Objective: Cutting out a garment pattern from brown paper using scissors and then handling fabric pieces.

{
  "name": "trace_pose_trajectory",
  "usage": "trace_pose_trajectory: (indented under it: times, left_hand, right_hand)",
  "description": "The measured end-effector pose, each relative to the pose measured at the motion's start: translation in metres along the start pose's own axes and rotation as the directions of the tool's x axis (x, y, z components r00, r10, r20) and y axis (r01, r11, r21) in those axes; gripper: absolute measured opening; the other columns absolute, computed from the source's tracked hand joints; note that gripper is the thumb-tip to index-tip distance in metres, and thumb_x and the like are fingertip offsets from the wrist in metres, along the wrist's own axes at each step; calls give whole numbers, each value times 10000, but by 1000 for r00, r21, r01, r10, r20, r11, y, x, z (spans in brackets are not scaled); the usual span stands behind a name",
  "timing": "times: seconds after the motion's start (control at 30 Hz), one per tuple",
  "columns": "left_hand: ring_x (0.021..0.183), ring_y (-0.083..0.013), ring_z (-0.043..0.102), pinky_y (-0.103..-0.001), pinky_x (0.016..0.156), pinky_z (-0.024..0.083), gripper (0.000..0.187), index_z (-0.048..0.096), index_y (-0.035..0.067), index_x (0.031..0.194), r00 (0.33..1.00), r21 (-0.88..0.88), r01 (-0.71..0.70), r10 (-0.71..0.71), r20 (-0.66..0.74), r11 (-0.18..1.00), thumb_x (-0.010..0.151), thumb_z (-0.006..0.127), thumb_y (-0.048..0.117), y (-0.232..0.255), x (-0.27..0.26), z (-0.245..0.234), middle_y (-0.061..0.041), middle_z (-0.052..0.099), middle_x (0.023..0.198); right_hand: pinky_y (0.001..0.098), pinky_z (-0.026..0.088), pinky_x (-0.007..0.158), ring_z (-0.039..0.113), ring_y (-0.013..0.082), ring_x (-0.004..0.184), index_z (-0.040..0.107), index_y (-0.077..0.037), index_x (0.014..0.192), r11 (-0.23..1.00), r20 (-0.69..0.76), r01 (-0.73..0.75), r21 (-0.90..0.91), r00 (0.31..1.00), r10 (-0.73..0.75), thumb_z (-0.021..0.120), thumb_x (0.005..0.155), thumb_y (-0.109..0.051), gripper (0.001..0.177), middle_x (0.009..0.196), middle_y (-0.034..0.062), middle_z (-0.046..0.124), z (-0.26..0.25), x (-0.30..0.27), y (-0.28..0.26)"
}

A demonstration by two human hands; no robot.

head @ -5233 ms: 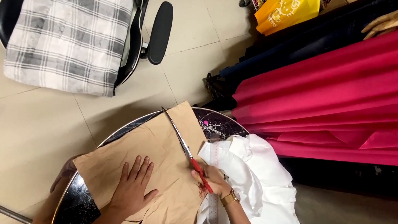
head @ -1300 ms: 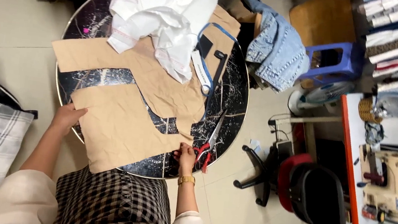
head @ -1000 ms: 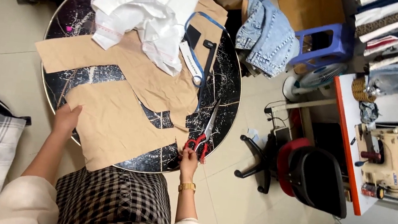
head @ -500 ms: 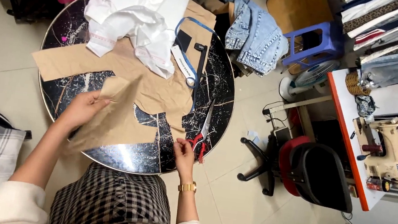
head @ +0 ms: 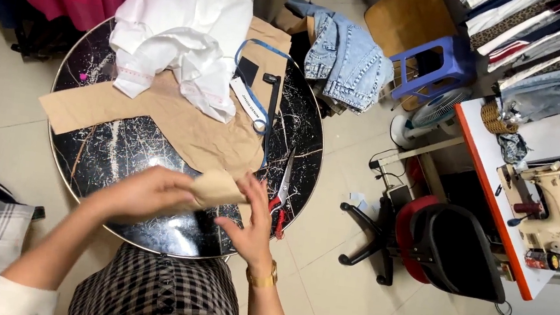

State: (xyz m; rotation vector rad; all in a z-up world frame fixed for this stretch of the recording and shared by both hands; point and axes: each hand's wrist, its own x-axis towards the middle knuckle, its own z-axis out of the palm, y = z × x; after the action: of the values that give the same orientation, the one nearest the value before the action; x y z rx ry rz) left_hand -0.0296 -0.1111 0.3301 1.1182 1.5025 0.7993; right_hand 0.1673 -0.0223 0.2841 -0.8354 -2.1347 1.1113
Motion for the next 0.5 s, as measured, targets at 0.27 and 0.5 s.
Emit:
trace_pose_trajectory:
  times: [0.27, 0.5]
  left_hand:
    - [875, -70, 617, -202, 771, 436, 223, 670, 140, 926, 981, -53, -57, 66, 183, 997, 806, 536, 273, -42, 57, 40, 40, 696, 946]
    - [1073, -264, 532, -390, 839, 445, 565, 457, 152, 1209, 968, 373, 230, -171, -183, 899, 773, 498, 509, -198, 182, 47, -48, 534, 1205]
  right_hand:
    - [260, 442, 598, 570, 171, 638, 616, -26, 768, 993, -125, 62, -96, 989, -74, 542, 818, -115, 126, 732, 64, 624, -52, -45, 26]
    - [211, 460, 641, 596, 97, 709, 675, -37, 852, 975, -436, -198, -100, 889, 136, 540, 786, -176, 204, 752, 34, 682, -118, -92, 107]
